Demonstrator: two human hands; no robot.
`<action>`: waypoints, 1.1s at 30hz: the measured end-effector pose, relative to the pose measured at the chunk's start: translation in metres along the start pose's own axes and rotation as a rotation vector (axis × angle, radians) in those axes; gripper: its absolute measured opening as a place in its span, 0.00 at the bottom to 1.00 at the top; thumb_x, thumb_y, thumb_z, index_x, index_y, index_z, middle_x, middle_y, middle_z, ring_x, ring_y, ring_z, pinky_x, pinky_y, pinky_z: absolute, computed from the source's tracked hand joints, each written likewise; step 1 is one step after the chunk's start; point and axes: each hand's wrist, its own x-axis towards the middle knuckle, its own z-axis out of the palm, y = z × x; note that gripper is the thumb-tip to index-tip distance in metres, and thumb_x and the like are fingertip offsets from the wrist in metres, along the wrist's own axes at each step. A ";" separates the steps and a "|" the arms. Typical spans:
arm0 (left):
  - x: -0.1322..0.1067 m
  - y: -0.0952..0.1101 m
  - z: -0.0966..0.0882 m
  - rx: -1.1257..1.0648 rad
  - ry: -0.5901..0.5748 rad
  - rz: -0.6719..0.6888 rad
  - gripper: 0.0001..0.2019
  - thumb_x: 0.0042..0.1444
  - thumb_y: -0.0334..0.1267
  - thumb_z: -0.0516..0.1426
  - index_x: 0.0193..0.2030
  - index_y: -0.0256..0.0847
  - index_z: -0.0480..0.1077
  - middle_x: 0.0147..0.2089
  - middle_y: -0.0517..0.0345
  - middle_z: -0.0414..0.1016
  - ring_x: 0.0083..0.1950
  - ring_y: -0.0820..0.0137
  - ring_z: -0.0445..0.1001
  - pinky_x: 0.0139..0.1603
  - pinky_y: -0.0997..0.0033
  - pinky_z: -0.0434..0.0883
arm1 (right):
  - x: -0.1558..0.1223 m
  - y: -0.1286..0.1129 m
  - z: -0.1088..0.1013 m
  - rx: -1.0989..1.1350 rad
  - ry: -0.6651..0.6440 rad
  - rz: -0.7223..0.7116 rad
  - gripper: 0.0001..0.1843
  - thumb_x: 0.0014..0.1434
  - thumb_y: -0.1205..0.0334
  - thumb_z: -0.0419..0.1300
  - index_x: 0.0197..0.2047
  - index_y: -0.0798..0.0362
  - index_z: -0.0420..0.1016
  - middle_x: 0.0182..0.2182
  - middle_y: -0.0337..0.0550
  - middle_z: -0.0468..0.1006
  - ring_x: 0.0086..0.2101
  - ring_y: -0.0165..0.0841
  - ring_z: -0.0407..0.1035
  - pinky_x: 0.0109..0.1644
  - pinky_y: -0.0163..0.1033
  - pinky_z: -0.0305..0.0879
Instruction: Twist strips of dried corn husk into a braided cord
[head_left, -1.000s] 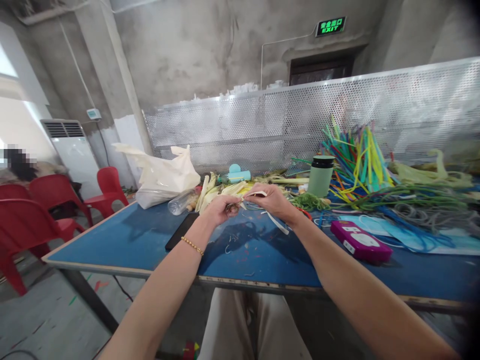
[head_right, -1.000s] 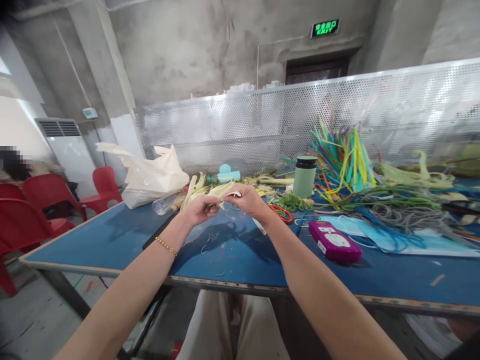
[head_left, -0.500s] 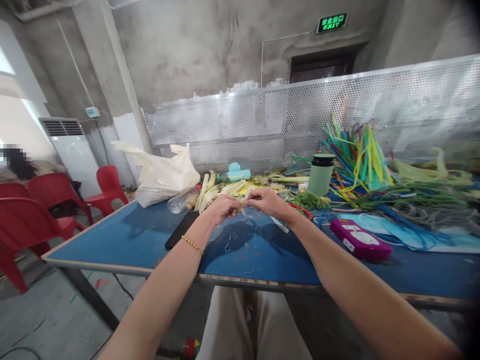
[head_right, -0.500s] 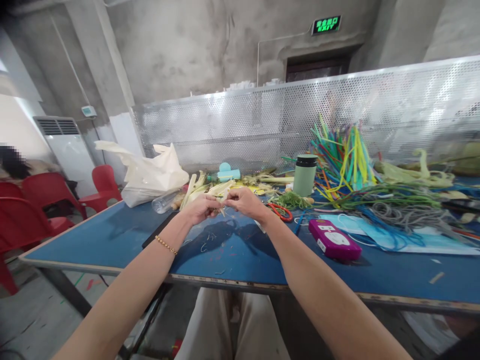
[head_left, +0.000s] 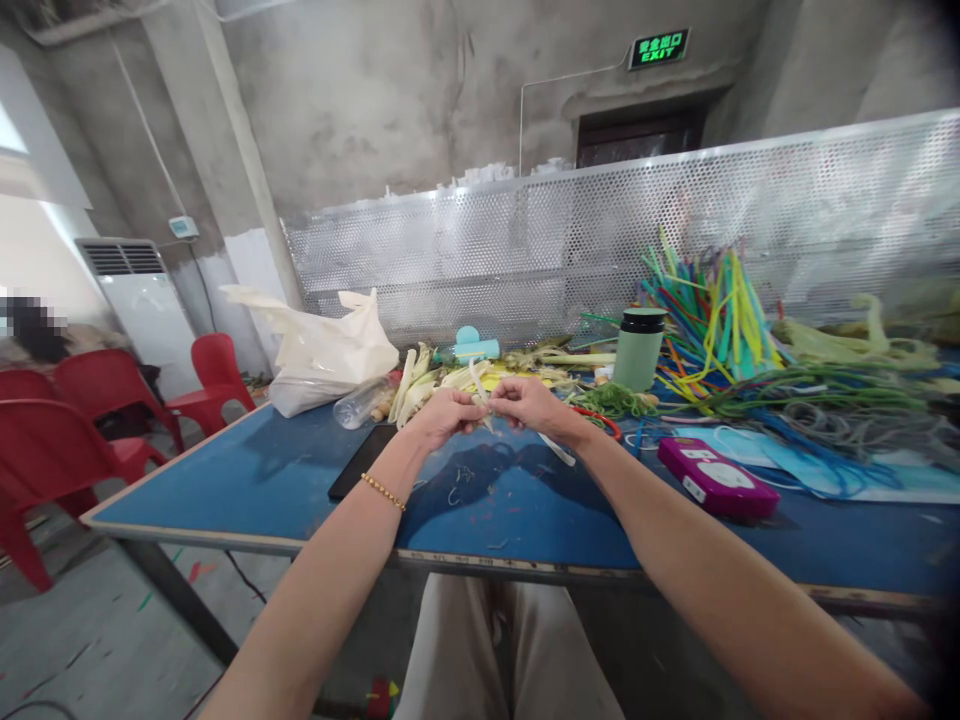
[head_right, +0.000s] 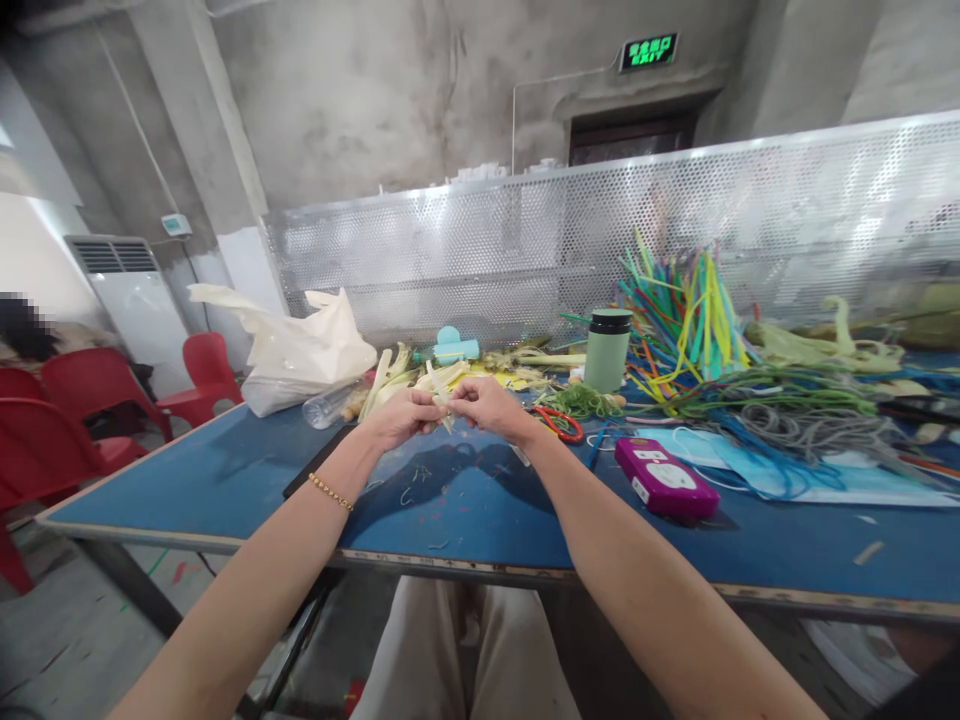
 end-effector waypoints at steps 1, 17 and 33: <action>0.000 0.000 -0.001 0.002 -0.007 0.005 0.11 0.40 0.32 0.67 0.19 0.33 0.68 0.18 0.59 0.66 0.18 0.79 0.61 0.21 0.75 0.56 | 0.000 -0.001 0.001 0.005 0.008 0.010 0.14 0.49 0.53 0.65 0.26 0.54 0.69 0.15 0.33 0.68 0.16 0.24 0.59 0.20 0.32 0.56; 0.001 -0.007 -0.006 0.115 -0.141 0.009 0.12 0.38 0.37 0.68 0.21 0.33 0.70 0.20 0.60 0.66 0.20 0.79 0.62 0.23 0.75 0.58 | 0.002 -0.004 -0.005 -0.085 0.065 -0.048 0.20 0.37 0.65 0.68 0.38 0.54 0.78 0.39 0.44 0.80 0.39 0.36 0.72 0.39 0.37 0.67; -0.009 0.004 -0.006 0.317 -0.291 -0.108 0.15 0.38 0.43 0.70 0.20 0.34 0.71 0.16 0.57 0.68 0.17 0.73 0.69 0.17 0.77 0.57 | -0.008 -0.014 -0.009 -0.166 -0.290 0.082 0.10 0.44 0.58 0.65 0.26 0.55 0.72 0.20 0.34 0.68 0.21 0.26 0.59 0.25 0.33 0.53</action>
